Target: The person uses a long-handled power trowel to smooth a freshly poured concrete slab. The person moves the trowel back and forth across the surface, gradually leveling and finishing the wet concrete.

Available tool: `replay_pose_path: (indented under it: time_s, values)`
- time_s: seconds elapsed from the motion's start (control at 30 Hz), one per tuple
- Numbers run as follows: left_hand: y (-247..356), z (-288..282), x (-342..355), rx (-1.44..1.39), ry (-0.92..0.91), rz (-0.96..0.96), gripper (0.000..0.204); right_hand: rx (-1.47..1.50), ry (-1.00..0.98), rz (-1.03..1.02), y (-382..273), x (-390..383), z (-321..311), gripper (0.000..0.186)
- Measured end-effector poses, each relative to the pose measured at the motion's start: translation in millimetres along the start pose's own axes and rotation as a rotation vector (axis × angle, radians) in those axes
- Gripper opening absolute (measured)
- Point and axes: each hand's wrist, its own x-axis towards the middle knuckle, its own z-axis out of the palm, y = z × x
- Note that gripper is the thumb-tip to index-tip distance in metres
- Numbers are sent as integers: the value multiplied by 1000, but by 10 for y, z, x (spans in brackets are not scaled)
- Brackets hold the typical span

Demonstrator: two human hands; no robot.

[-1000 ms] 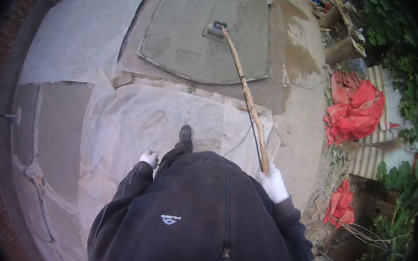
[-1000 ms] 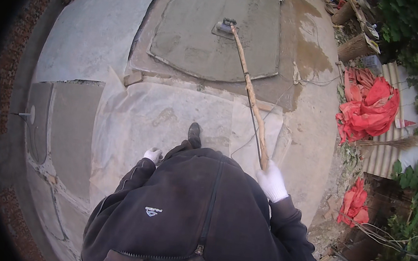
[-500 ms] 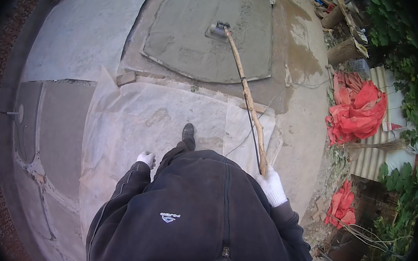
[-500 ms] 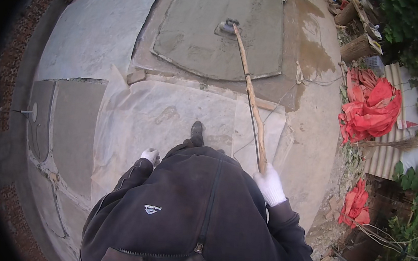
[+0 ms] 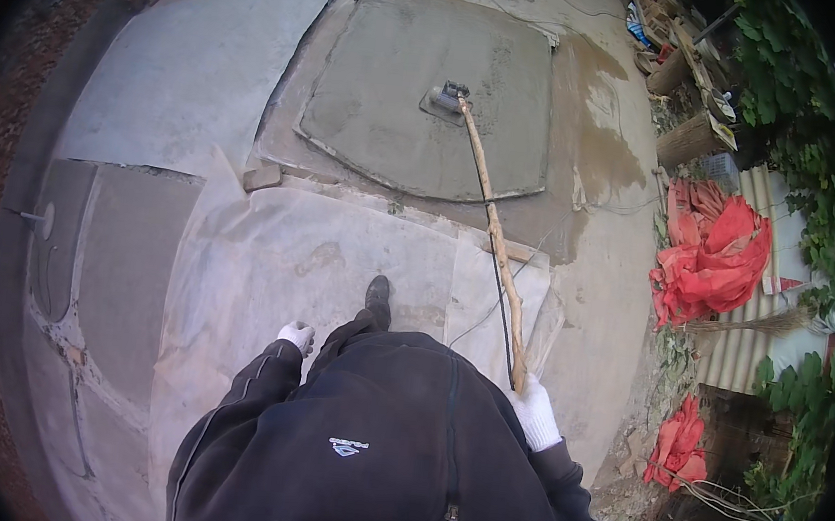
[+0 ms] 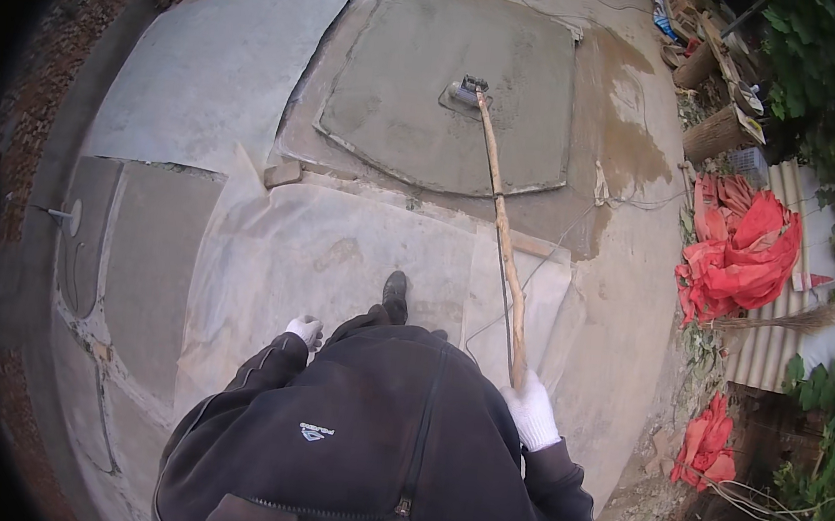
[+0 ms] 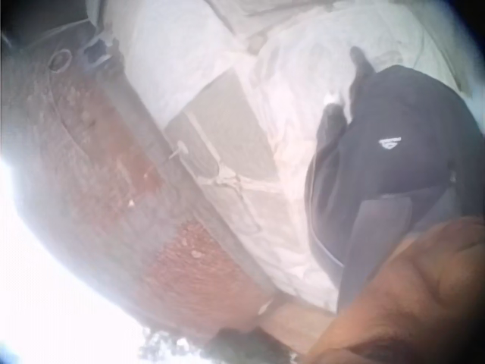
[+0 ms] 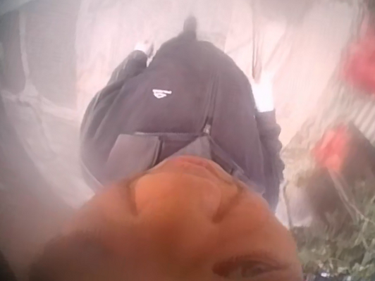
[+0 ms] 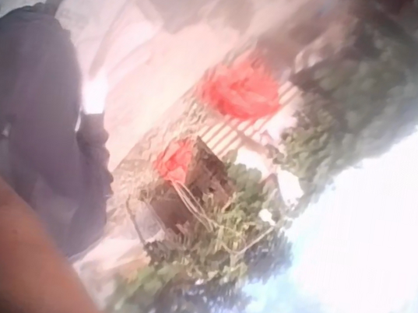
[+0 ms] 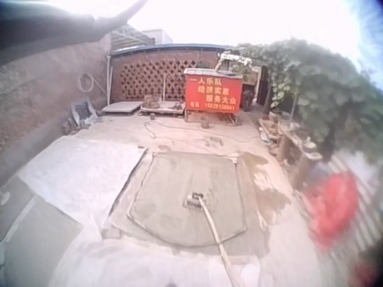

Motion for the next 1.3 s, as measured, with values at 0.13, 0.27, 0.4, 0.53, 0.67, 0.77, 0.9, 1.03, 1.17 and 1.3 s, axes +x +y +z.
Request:
replay_pose_path:
  time_s: [0.13, 0.27, 0.4, 0.53, 0.67, 0.77, 0.9, 1.03, 1.17, 1.3]
  values:
    - [-58, -67, -98, 31, -1, -11, 30, -35, -29, 32, -17, -59, 24, 38]
    - [-102, -92, -169, 29, -6, -48, 31, -59, -17, -5, 71, -128, 73, 39]
    - [-206, -84, -158, 2, 12, -30, 32, -35, -21, 3, -14, -193, 60, 41]
    - [-302, -41, -181, -13, 9, -39, 32, -58, -41, -14, 30, -244, 34, 43]
    - [-453, 29, -125, -44, -17, -48, 32, -70, -45, -20, 81, -264, 24, 42]
    - [-522, 100, -126, -52, -36, -58, 32, -77, -40, -18, 70, -289, -5, 40]
    - [-646, 173, -120, -63, -43, -44, 31, -117, -52, -11, 121, -336, -11, 40]
    - [-684, 161, -113, -52, -72, -45, 32, -90, -20, -9, 130, -402, -12, 38]
    - [-696, 179, -148, -53, -40, -39, 32, -93, -31, 18, 156, -458, -53, 39]
    - [-678, 236, -196, -27, -18, -27, 31, -135, -54, 58, 298, -502, -62, 46]
